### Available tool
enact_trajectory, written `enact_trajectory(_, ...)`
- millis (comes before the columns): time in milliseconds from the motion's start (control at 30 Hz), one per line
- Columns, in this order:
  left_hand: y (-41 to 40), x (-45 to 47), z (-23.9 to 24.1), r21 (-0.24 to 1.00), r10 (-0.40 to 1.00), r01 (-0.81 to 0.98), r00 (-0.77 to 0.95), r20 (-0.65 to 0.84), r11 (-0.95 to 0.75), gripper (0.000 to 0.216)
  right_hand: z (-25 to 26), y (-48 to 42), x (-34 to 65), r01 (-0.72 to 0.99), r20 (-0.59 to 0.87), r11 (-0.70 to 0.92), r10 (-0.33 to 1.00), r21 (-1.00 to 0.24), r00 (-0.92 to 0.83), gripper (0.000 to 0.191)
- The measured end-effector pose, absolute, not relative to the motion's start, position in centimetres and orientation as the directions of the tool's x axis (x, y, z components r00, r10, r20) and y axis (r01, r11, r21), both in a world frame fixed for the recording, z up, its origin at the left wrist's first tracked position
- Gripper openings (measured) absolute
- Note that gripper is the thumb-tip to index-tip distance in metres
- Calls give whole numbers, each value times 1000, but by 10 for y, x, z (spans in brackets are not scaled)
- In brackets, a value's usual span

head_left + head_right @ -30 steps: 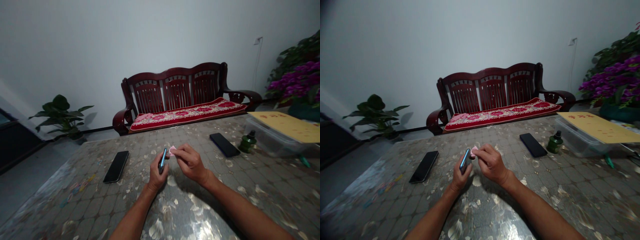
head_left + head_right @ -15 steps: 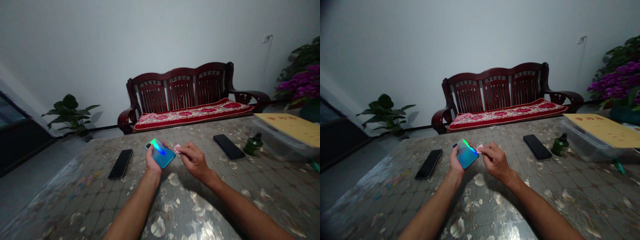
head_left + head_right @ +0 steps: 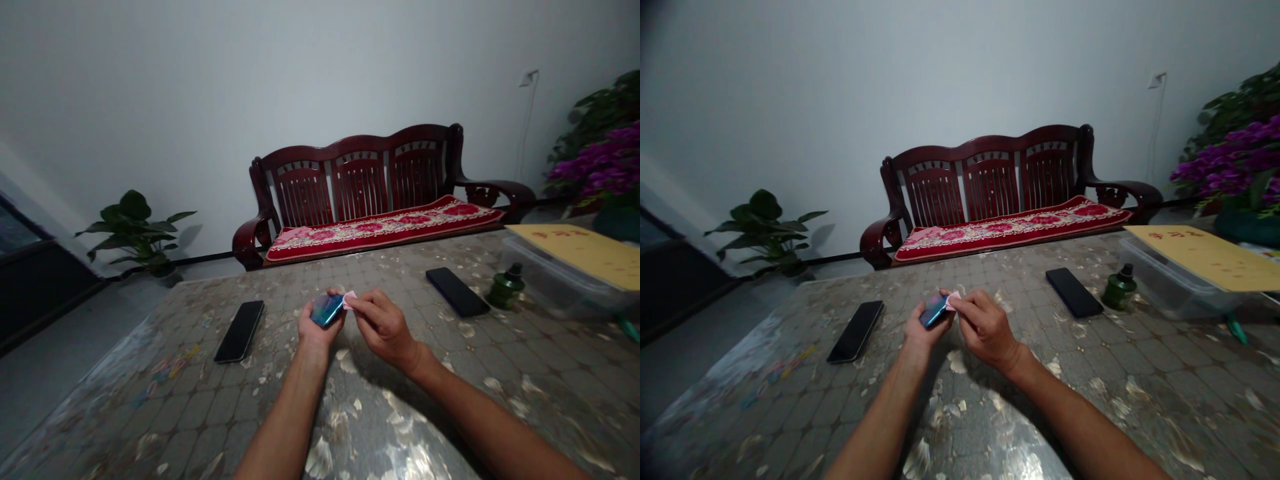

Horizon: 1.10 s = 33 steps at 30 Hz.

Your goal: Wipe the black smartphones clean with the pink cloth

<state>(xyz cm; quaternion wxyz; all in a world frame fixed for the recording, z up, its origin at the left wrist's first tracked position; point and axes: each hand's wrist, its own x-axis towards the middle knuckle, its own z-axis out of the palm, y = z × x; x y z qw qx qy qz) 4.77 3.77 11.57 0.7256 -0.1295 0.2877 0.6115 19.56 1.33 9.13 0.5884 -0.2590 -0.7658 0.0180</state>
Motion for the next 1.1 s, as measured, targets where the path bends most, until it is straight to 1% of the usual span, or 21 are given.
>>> enact_trajectory(200,38,52,111,204,810,-955,60,-583,217,42,87,11,192,457,872,844,423,-281,-246,43)
enact_trajectory(300,38,52,108,232,814,-949,42,-579,214,41,85,6,188,445,875,870,371,-211,-311,44)
enact_trajectory(400,39,51,107,225,806,-948,51,-590,225,42,84,7,188,439,879,886,323,-151,-350,44)
enact_trajectory(600,40,51,106,200,793,-945,90,-602,259,44,87,15,199,530,887,828,371,-181,-276,43)
enact_trajectory(667,41,51,105,218,792,-942,73,-606,254,43,86,14,196,518,884,838,364,-173,-294,42)
enact_trajectory(833,41,50,104,253,794,-938,37,-607,238,42,84,10,192,446,879,888,295,-107,-375,43)
enact_trajectory(1033,40,51,106,199,788,-947,82,-610,252,45,85,18,201,515,878,835,381,-194,-288,45)
enact_trajectory(1100,40,52,105,199,792,-947,82,-605,250,45,84,15,198,498,875,847,374,-186,-308,47)
